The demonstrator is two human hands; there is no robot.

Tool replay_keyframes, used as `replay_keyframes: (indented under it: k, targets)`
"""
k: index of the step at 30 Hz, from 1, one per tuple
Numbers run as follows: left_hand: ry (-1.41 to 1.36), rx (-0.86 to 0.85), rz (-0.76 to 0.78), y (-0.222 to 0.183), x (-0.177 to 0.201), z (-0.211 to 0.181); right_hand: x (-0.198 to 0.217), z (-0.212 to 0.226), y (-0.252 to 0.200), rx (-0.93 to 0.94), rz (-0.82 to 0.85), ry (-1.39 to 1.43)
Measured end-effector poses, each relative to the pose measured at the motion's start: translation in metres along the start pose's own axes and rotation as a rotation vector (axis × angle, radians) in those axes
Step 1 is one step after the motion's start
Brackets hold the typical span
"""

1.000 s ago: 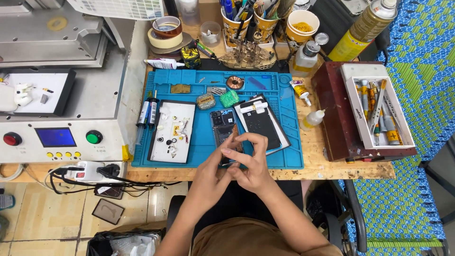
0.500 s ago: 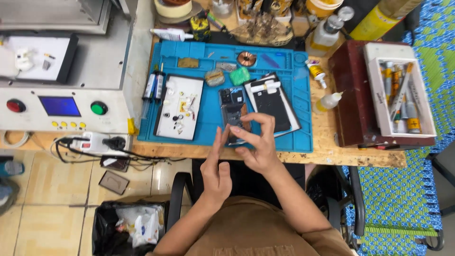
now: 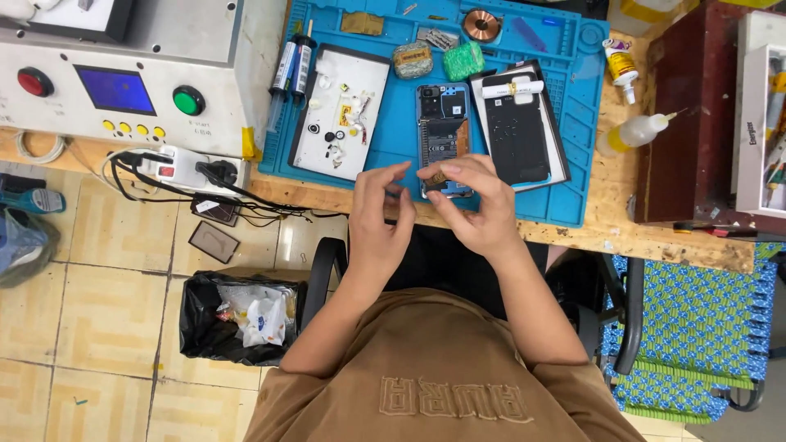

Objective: Disassembling a smartphone by removing screws and internal components on a repair bench.

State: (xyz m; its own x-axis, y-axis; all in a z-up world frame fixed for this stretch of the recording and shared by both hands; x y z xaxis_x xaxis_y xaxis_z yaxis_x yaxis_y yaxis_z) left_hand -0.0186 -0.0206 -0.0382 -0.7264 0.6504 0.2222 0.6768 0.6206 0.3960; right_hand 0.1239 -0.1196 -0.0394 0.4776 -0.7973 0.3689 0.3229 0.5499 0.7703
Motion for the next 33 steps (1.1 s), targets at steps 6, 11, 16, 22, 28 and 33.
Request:
replay_keyframes:
  k: [6,11,16,22,28,33]
  targets:
    - [0.017,0.017,0.089,0.001,0.006,0.000,-0.001,-0.007,-0.006,-0.070,-0.001,-0.036]
    - [0.068,0.002,0.102,0.007,0.007,0.015,0.000,-0.003,-0.007,-0.245,0.078,0.203]
    - [0.101,-0.004,0.123,0.013,0.006,0.019,-0.002,-0.009,-0.012,-0.262,0.064,0.185]
    - [0.084,0.024,0.165,0.021,0.008,0.010,-0.005,-0.011,-0.015,-0.290,-0.003,0.222]
    - [0.162,0.015,0.226,0.030,0.010,-0.002,-0.004,-0.008,-0.014,-0.303,-0.048,0.204]
    - [0.291,-0.050,0.432,0.045,0.015,-0.013,-0.002,-0.013,-0.015,-0.265,-0.095,0.227]
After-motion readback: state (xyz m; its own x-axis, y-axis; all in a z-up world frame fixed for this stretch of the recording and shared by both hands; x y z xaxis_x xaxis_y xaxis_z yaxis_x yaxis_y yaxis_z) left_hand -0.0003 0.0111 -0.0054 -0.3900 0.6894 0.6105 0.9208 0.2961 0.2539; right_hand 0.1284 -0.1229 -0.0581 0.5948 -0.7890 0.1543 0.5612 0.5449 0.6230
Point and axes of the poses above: each hand's wrist, its own y-axis towards the middle knuckle, its own x-axis out of the back of the hand, z = x × y, the point moved 1 cm from there along y, towards the middle knuckle, and after that the axes turned 9 degrees about -y, right-handed, at the moved point
